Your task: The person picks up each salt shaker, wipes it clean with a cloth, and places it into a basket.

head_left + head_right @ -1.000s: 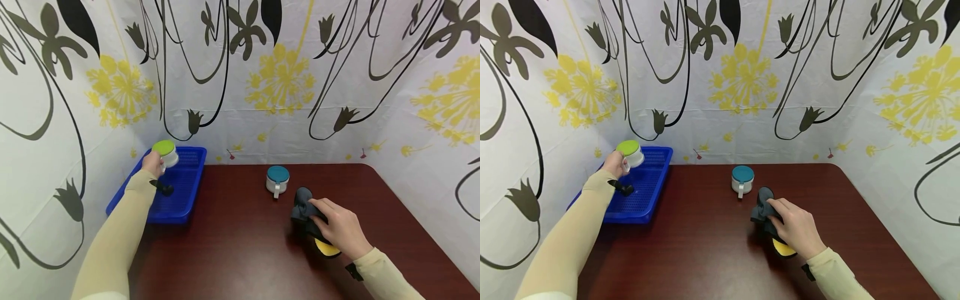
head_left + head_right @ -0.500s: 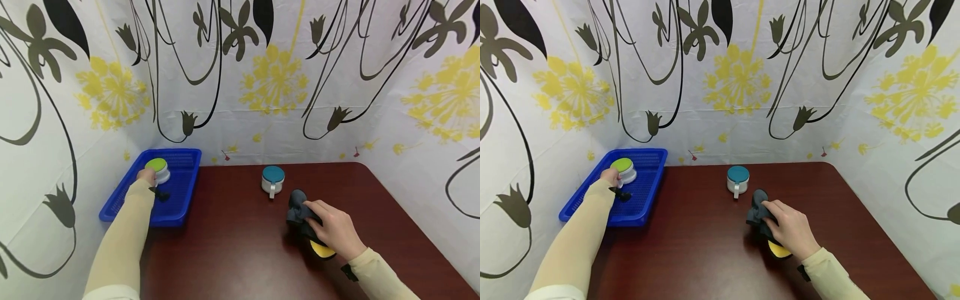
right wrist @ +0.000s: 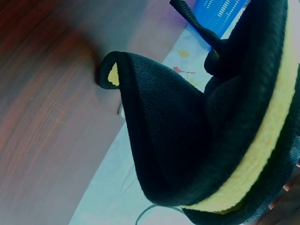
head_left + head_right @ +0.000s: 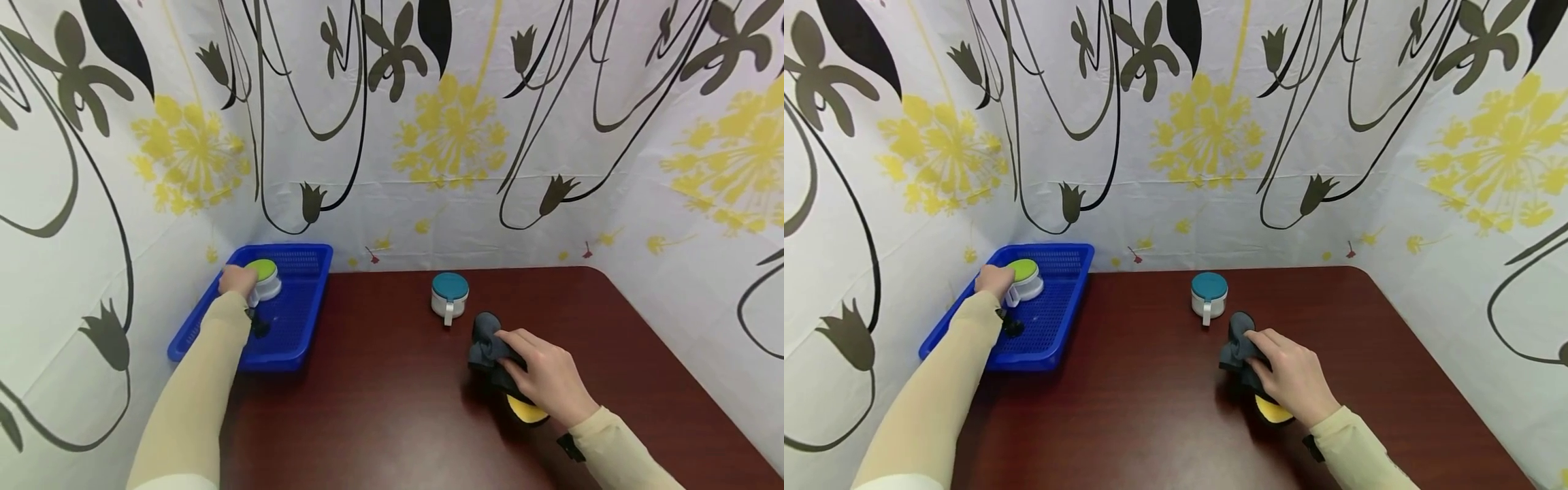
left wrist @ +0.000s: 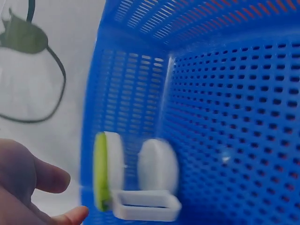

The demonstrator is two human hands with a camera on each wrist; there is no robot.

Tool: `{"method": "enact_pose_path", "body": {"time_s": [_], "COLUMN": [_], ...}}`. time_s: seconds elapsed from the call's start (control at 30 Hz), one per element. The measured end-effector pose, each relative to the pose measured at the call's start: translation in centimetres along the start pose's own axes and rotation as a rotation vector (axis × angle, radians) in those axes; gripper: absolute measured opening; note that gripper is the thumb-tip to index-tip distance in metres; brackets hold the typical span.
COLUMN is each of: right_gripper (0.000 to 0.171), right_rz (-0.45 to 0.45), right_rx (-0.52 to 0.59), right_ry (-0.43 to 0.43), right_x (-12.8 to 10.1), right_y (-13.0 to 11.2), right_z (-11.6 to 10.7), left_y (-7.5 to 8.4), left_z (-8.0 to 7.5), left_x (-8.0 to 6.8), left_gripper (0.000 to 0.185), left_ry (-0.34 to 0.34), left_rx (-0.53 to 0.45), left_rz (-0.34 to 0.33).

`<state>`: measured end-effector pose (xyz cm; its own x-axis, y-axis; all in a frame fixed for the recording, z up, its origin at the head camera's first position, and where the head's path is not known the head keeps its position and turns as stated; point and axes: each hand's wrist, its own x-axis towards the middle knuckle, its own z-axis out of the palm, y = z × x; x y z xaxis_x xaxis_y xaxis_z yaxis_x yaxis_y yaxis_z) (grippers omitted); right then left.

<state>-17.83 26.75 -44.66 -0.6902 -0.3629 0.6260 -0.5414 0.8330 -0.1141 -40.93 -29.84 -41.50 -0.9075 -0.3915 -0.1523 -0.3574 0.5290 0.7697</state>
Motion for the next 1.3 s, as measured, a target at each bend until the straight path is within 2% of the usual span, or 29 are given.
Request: {"method": "enact_pose_path", "body": {"time_s": [0.13,0.27,0.47,0.63,0.77,0.97,1.13,1.3], "right_gripper": [0.054,0.056,0.057,0.055,0.055,0.056,0.055,0.055], "right_rz": [-0.002,0.001,0.000,0.017,0.015,-0.005,0.005,-0.002], "right_rx": [-0.005,-0.012,0.000,0.003,-0.007,-0.014,-0.015,-0.008], "right_ry": [0.000,0.008,0.037,0.018,0.019,0.025,0.011,0.016], "right_x": [0.2,0.2,0.2,-0.1,0.0,0.6,0.7,0.9], "right_y": [0.0,0.1,0.0,-0.1,0.2,0.3,0.2,-0.1], "right_z": [0.0,0.0,0.3,0.3,0.0,-0.1,0.1,0.4], "left_y": [1.8,4.2,7.3,8.9,10.5,11.5,11.3,11.0], "left_z": [-0.1,0.5,2.8,5.2,7.6,11.5,15.4,18.7], "left_x": [-0.7,-1.8,-4.1,-6.6,-8.6,-11.6,-13.9,-15.3], "left_gripper": [0.074,0.062,0.026,0.020,0.020,0.018,0.018,0.020], "left_ry": [0.060,0.101,0.198,0.183,0.151,0.024,-0.079,-0.214], "left_rx": [0.097,0.130,0.133,0.144,0.157,0.127,0.085,0.049], "left_rz": [0.124,0.264,0.472,0.598,0.649,0.674,0.659,0.603]}}
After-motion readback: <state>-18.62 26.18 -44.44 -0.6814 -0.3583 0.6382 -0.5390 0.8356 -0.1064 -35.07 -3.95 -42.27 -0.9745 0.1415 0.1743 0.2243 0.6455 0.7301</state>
